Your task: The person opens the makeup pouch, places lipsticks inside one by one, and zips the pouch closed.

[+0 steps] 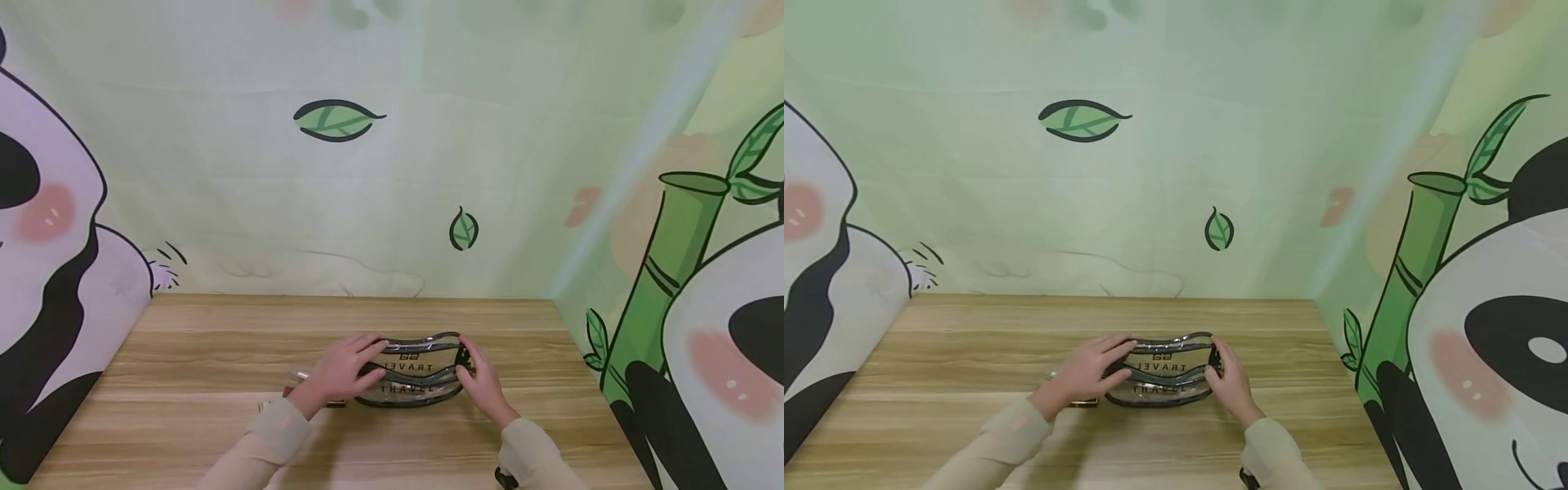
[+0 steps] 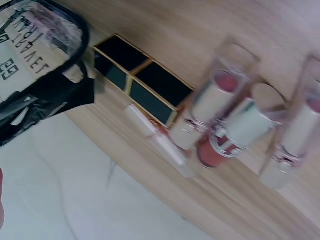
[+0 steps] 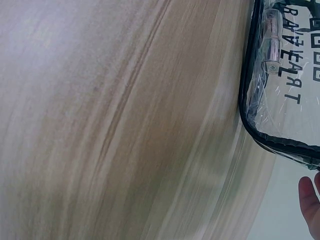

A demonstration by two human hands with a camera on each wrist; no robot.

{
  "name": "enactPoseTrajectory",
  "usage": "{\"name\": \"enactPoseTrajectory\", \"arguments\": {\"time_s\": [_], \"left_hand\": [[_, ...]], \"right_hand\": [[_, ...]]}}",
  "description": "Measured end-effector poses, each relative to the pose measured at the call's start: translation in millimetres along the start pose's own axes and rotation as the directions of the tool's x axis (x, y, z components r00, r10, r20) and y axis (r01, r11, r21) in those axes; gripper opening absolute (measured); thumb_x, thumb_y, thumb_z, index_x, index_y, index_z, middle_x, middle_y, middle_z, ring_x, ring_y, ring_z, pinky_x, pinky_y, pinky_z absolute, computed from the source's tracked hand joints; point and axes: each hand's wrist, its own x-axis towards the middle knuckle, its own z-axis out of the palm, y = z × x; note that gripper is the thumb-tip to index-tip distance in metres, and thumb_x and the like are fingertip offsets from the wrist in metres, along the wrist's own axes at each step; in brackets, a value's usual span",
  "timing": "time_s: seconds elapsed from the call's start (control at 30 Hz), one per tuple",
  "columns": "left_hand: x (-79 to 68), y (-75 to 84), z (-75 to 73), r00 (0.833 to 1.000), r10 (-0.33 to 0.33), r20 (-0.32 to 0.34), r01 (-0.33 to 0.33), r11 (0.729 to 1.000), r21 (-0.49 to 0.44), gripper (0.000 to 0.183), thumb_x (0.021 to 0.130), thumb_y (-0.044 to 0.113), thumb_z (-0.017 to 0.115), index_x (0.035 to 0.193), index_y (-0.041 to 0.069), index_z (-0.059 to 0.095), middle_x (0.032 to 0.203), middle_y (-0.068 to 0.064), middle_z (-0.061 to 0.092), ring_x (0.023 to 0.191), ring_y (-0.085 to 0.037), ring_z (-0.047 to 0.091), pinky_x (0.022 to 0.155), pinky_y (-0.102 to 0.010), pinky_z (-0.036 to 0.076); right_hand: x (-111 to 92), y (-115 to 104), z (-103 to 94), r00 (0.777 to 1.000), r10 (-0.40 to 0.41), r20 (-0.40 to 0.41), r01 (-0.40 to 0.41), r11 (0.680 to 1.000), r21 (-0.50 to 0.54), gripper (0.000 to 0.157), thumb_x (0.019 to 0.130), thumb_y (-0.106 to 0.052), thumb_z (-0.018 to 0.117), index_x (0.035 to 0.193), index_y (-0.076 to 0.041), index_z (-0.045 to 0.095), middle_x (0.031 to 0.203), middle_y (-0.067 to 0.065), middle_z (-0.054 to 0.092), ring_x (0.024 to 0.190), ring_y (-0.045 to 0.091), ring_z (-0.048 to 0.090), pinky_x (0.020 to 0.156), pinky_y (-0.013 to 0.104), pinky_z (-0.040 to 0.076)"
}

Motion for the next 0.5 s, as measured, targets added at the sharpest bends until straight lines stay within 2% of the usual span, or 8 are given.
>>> {"name": "enactPoseTrajectory", "arguments": {"time_s": [0.23, 0.33, 0.5], "left_hand": [[-16.9, -16.7, 5.0, 0.999, -0.026, 0.033, 0.026, 0.999, 0.022, 0.058, 0.087, 0.052, 0.039, 0.133, 0.017, 0.041, 0.134, -0.007, 0.044, 0.117, -0.027, 0.048, 0.096, -0.04, 0.04], [-24.2, -24.0, 5.9, 0.998, -0.05, 0.043, 0.049, 0.998, 0.025, 0.058, 0.086, 0.052, 0.041, 0.132, 0.016, 0.042, 0.134, -0.008, 0.044, 0.116, -0.028, 0.048, 0.096, -0.04, 0.039], [-35.1, -33.3, 4.0, 0.988, -0.126, 0.084, 0.123, 0.992, 0.043, 0.058, 0.084, 0.049, 0.048, 0.132, 0.017, 0.042, 0.135, -0.007, 0.043, 0.117, -0.027, 0.047, 0.097, -0.042, 0.039]], "right_hand": [[0, 0, 0.3, 1.0, -0.008, -0.01, 0.008, 1.0, 0.001, 0.052, 0.079, -0.006, 0.051, 0.129, -0.001, 0.041, 0.131, 0.02, 0.042, 0.12, 0.037, 0.04, 0.09, 0.052, 0.04], [0, 0, 0.2, 1.0, -0.006, -0.007, 0.006, 1.0, 0.002, 0.052, 0.079, -0.006, 0.051, 0.129, -0.001, 0.041, 0.132, 0.021, 0.042, 0.12, 0.037, 0.039, 0.089, 0.052, 0.04], [-1, -1, -0.2, 1.0, -0.005, -0.001, 0.005, 1.0, 0.008, 0.052, 0.08, -0.006, 0.05, 0.13, 0.0, 0.04, 0.132, 0.02, 0.041, 0.12, 0.037, 0.039, 0.087, 0.051, 0.042]]}}
